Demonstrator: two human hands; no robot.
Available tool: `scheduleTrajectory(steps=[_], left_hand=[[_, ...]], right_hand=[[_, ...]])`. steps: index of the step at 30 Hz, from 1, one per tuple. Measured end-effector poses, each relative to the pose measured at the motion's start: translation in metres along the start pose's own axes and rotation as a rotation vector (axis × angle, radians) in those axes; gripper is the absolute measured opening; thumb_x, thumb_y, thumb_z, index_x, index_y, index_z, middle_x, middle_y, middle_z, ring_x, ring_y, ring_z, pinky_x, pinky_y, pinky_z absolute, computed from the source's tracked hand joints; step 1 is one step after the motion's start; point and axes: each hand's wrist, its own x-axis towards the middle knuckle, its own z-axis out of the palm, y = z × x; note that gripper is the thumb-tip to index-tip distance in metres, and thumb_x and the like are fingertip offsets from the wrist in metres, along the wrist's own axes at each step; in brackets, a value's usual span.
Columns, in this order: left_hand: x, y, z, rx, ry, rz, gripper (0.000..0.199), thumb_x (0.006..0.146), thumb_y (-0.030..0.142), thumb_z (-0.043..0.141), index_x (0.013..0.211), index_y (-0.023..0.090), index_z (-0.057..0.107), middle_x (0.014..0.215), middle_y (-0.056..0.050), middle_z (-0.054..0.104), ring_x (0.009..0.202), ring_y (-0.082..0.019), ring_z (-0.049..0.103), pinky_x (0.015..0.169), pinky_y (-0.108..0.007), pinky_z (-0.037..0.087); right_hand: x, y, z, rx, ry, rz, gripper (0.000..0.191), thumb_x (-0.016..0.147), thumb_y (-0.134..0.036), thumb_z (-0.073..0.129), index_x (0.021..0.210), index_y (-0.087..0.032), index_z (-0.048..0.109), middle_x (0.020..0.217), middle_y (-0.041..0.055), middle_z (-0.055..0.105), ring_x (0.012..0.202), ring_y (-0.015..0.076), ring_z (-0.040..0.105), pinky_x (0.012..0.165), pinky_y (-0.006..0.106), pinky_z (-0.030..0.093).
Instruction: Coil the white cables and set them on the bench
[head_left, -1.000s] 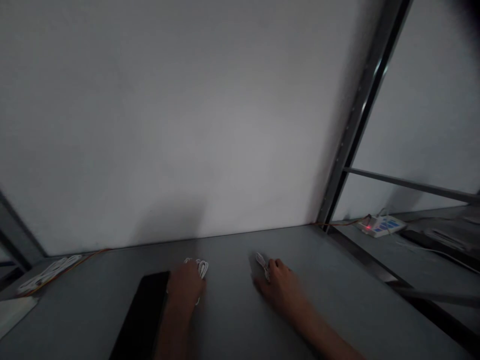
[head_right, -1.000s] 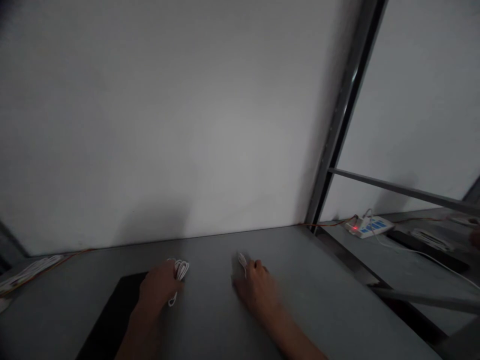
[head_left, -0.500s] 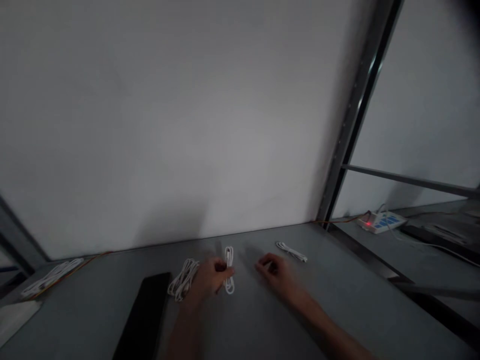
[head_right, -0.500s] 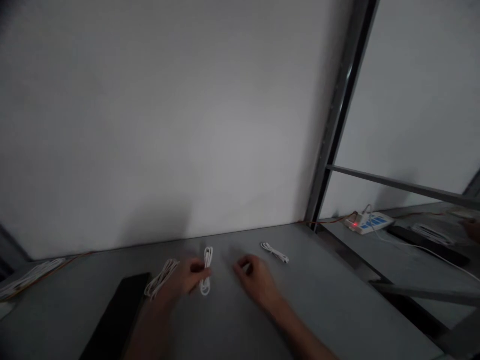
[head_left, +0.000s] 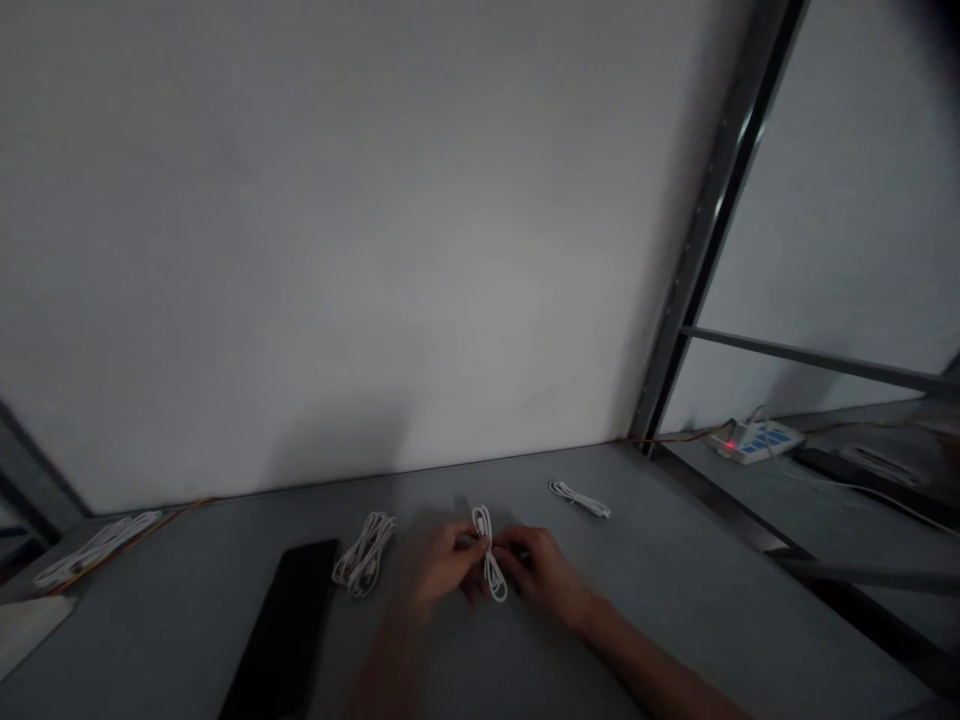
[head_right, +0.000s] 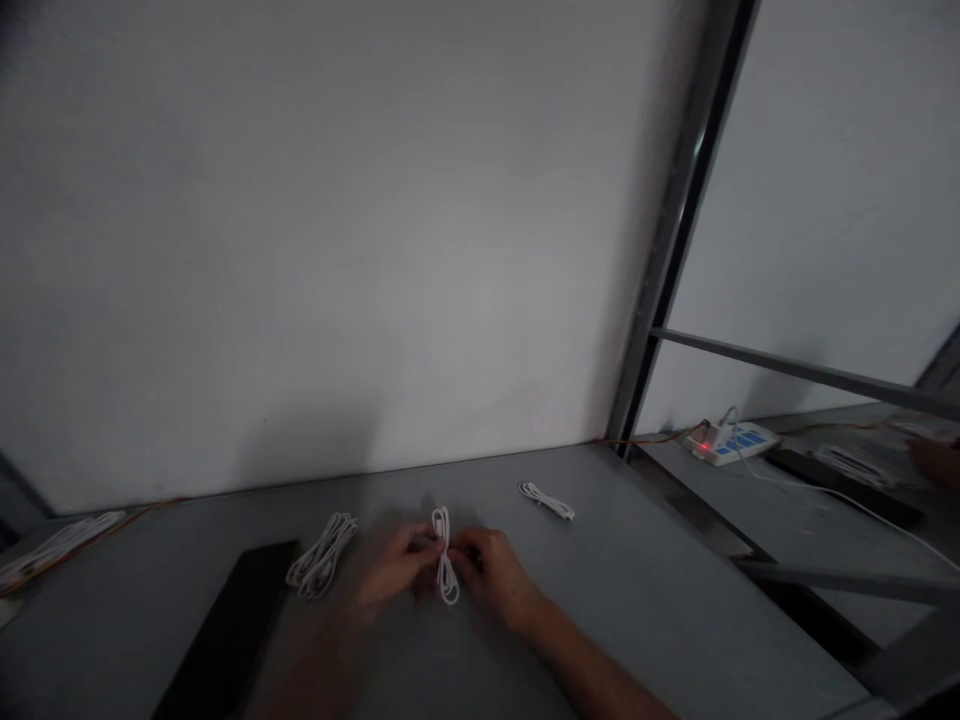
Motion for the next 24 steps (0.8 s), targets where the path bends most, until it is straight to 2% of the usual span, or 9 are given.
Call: scheduleTrajectory(steps=[4,11,15,17,20,22,24], left_hand=[[0.002,0.002,0.001,-0.072,-0.102,-0.04,0.037,0.071,0.054,0.063,0.081,0.019,0.059,0.05,0.002,0.061,0.037,-0.013,0.054,0.035,-0.02,0.038],[0.001,0.005,0.003,0.003,-0.096,-0.061,0.033,0.075,0.051,0.057,0.084,0.02,0.054,0.052,0.005,0.055,0.04,-0.012,0.05,0.037,-0.022,0.037],[-0.003,0.011,0.004,0.019,-0.108,-0.055,0.029,0.077,0.048,0.056,0.083,0.02,0.055,0.05,0.005,0.053,0.038,-0.012,0.046,0.039,-0.023,0.035],[-0.004,0.013,0.004,-0.03,-0.091,-0.118,0.024,0.077,0.044,0.058,0.081,0.019,0.058,0.049,0.005,0.053,0.04,-0.011,0.045,0.041,-0.023,0.033],[-0.003,0.013,0.004,-0.189,-0.076,-0.246,0.018,0.074,0.033,0.06,0.065,0.017,0.059,0.051,0.004,0.052,0.045,-0.01,0.045,0.044,-0.022,0.03],[-0.002,0.013,0.003,-0.284,-0.055,-0.284,0.018,0.072,0.026,0.061,0.057,0.017,0.056,0.053,0.004,0.052,0.05,-0.009,0.046,0.046,-0.02,0.031],[-0.003,0.014,0.002,-0.313,-0.044,-0.274,0.018,0.071,0.025,0.062,0.057,0.016,0.056,0.053,0.004,0.052,0.051,-0.008,0.047,0.047,-0.02,0.032]], right_hand=[[0.0,0.003,0.003,0.069,0.001,0.071,0.031,0.088,-0.032,0.046,0.066,-0.016,0.058,0.058,0.0003,0.055,0.055,0.0123,0.048,0.054,0.023,0.037],[0.003,0.009,0.007,0.333,-0.06,0.22,0.03,0.083,-0.043,0.051,0.067,-0.018,0.049,0.052,-0.0029,0.049,0.045,0.01,0.044,0.044,0.021,0.035],[0.003,0.009,0.007,0.333,-0.067,0.25,0.027,0.083,-0.04,0.05,0.066,-0.019,0.047,0.051,-0.0035,0.048,0.043,0.0098,0.043,0.043,0.021,0.036],[0.001,0.006,0.003,0.19,-0.025,0.125,0.022,0.083,-0.031,0.051,0.066,-0.019,0.047,0.055,-0.0024,0.05,0.048,0.0103,0.045,0.047,0.021,0.038],[-0.003,-0.001,-0.005,-0.18,0.006,-0.257,0.014,0.086,-0.018,0.048,0.073,-0.017,0.053,0.067,0.0027,0.058,0.059,0.0128,0.051,0.056,0.023,0.041],[-0.006,-0.005,-0.01,-0.385,0.01,-0.476,0.016,0.09,-0.014,0.042,0.084,-0.015,0.057,0.077,0.0073,0.062,0.066,0.0153,0.054,0.06,0.025,0.041],[-0.007,-0.007,-0.012,-0.472,0.036,-0.549,0.02,0.092,-0.013,0.039,0.091,-0.014,0.059,0.081,0.0097,0.063,0.069,0.0166,0.056,0.061,0.026,0.042]])
